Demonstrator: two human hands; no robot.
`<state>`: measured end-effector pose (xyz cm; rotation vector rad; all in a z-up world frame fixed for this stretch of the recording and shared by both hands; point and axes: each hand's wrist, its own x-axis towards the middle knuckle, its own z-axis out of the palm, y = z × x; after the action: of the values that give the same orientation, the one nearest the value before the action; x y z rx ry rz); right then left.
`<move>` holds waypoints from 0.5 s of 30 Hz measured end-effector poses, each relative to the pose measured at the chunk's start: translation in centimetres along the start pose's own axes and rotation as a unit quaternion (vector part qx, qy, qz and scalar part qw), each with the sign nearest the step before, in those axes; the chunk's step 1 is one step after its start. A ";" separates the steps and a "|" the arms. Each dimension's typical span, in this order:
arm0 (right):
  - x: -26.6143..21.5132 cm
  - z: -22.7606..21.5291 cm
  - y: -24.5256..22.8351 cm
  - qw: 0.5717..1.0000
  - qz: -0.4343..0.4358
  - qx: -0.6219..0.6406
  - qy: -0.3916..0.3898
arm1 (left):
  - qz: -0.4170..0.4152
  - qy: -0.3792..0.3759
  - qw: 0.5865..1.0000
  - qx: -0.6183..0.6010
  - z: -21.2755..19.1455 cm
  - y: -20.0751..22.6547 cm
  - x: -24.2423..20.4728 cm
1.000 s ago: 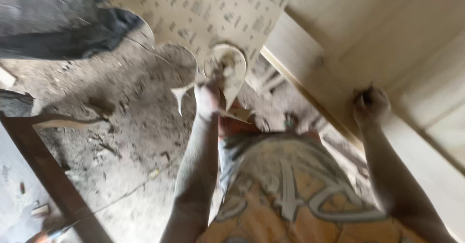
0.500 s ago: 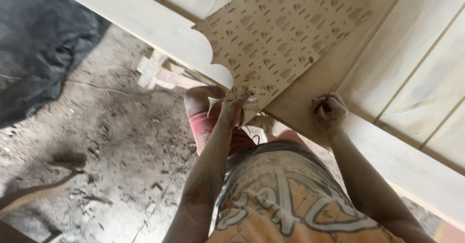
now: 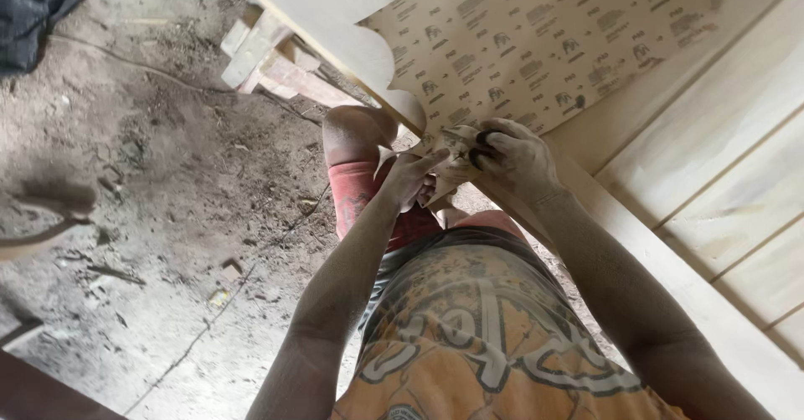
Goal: The person uses scissors to cut small circular pieces out of a sheet of sandpaper.
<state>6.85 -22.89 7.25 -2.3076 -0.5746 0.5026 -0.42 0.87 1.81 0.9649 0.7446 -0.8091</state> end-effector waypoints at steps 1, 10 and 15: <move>0.4 0.1 -0.3 1.000 -0.022 -0.016 0.002 | -0.007 -0.013 0.998 -0.068 0.0 -0.4 -0.3; 0.8 1.2 -0.3 0.997 -0.058 -0.057 0.013 | 0.068 0.062 0.991 -0.097 0.6 -2.2 -0.7; 1.6 0.7 -1.2 0.996 -0.067 -0.060 0.016 | 0.075 0.049 0.990 -0.105 0.6 -1.8 -0.5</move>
<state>7.50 -20.89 7.26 -2.3653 -0.7555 0.3750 -2.07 -0.14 1.70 0.8635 0.8140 -0.5439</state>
